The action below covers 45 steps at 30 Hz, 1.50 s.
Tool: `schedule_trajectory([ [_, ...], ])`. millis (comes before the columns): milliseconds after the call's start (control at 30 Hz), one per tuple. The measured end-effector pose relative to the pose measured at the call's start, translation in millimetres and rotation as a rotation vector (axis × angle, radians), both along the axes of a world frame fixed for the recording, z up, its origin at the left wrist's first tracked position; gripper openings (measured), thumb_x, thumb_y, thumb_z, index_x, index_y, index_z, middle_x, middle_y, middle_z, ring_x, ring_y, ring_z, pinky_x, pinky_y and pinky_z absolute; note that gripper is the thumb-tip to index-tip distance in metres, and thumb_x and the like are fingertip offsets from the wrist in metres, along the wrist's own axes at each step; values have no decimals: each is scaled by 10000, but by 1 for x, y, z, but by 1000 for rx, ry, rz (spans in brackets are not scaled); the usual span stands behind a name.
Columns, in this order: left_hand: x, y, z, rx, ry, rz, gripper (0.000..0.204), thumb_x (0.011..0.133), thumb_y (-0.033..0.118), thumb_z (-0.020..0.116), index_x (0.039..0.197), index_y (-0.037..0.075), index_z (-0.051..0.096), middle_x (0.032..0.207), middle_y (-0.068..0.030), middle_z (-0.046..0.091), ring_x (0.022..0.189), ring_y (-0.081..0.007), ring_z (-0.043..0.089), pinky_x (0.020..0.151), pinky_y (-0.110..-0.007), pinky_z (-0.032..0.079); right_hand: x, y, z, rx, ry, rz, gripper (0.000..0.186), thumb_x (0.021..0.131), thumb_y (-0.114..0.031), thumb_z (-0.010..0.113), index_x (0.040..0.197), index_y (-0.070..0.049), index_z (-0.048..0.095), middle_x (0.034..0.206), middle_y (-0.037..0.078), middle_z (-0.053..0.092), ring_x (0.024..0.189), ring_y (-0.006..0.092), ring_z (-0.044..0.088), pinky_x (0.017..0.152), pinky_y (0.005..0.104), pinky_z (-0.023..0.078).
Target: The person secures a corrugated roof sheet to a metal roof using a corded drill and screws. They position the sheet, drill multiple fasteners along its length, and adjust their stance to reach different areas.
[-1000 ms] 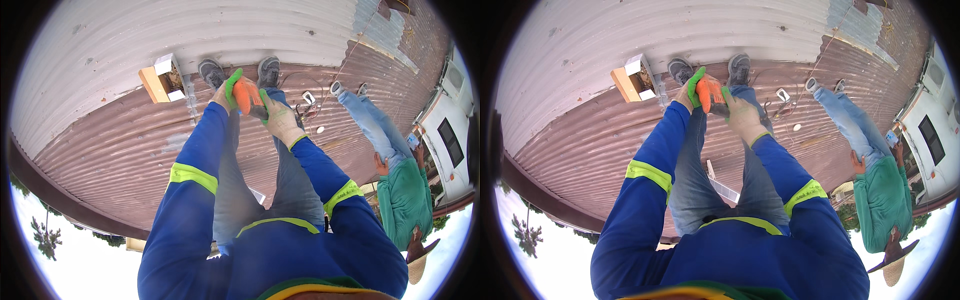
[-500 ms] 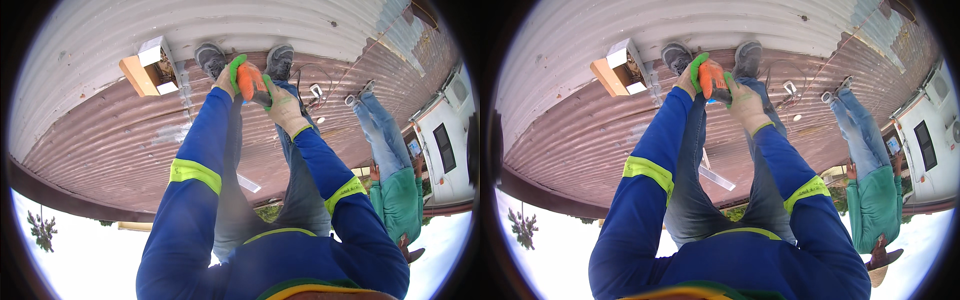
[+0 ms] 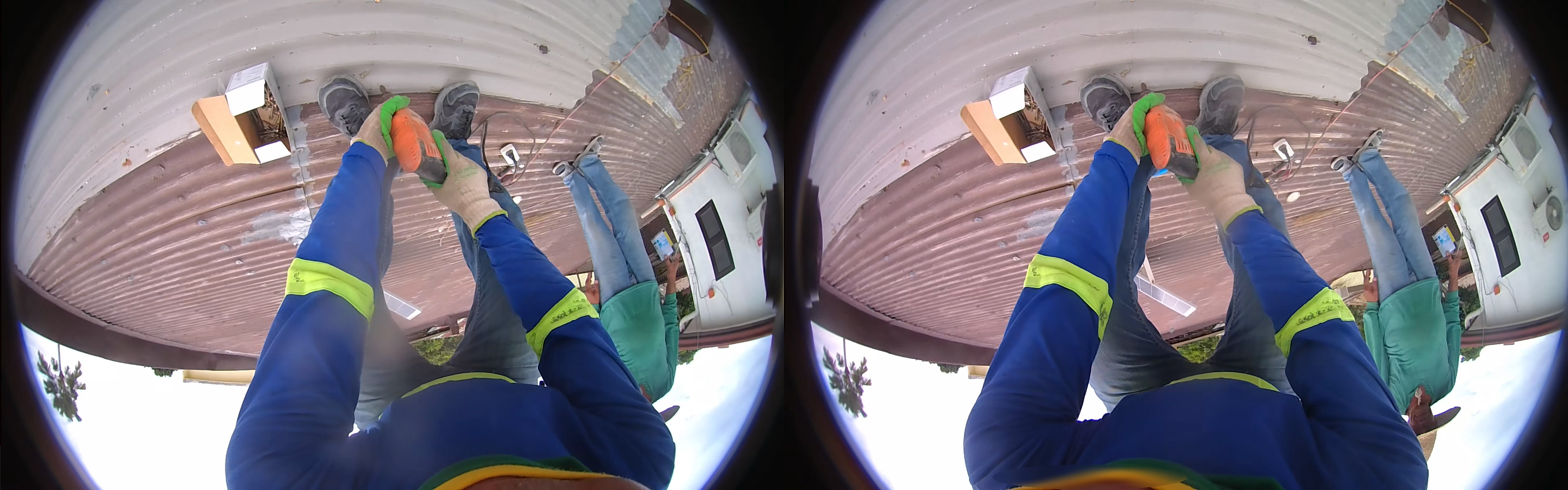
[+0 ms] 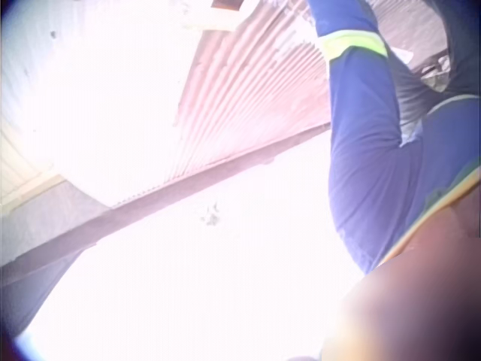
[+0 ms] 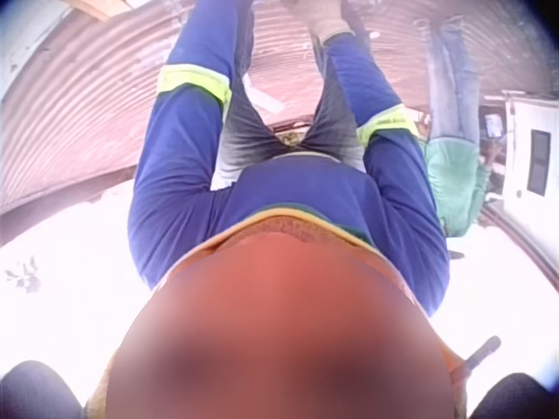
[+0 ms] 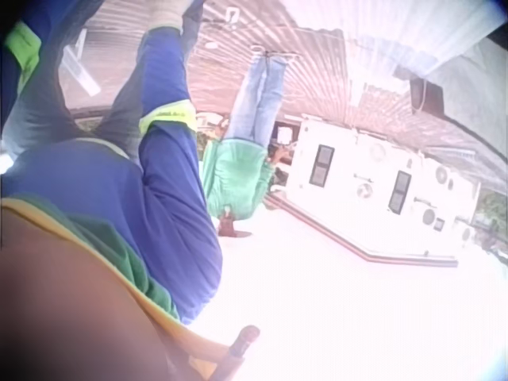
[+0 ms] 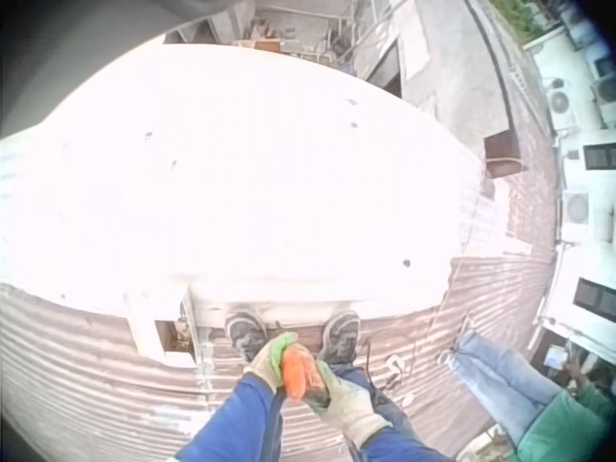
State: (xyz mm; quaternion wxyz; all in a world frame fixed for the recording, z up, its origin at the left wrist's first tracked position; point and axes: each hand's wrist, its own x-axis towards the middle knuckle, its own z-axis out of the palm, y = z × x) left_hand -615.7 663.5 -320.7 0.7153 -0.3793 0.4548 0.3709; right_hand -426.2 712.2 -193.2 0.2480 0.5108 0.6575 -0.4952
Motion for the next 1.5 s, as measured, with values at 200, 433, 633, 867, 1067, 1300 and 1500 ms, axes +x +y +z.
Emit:
schedule_trajectory([
  [200,5,-3,-1,-20,13,40,296,993,271,733,1123,5,729,1029,-183,764,999,-350,730,935,-467,601,-2,8,1,-50,-87,74,959,828,-255,864,1652,-189,376,1275,188,723,1149,390,708,966,468,575],
  [433,10,-7,-21,-23,-155,57,302,980,270,726,971,-31,716,933,-200,761,874,-364,739,857,-480,619,1,7,-1,-15,-100,129,985,796,-232,874,1650,-221,384,1263,180,726,1163,387,701,975,468,573],
  [633,16,-4,-21,-54,-99,72,264,971,254,735,944,-7,708,884,-182,747,822,-344,732,819,-470,621,-1,14,3,-49,-125,96,979,808,-264,859,1658,-231,374,1251,169,730,1153,387,701,969,472,572],
  [867,19,-2,-15,-83,-22,75,241,949,253,757,954,18,704,861,-155,732,796,-308,719,764,-453,615,-4,15,6,-48,-144,113,950,820,-274,856,1648,-223,392,1235,172,731,1135,387,702,966,471,569],
  [1067,19,-5,-8,-44,-27,122,246,941,241,765,982,7,703,870,-166,724,809,-307,721,752,-462,615,4,9,2,0,-72,86,928,832,-254,847,1646,-224,403,1237,167,731,1141,383,700,956,472,572],
  [1300,28,-7,-13,-117,30,84,279,974,263,743,1014,-8,693,895,-177,738,779,-337,727,731,-471,622,8,8,-1,-47,-68,33,978,791,-127,856,1653,-225,405,1329,171,709,1211,379,683,1016,460,569],
  [1500,36,-6,-16,-171,56,206,235,888,205,811,940,0,708,832,-141,718,707,-293,706,676,-444,601,11,8,-4,-30,-109,117,1009,798,-172,871,1668,-245,367,1339,165,708,1210,386,684,1026,477,567],
])
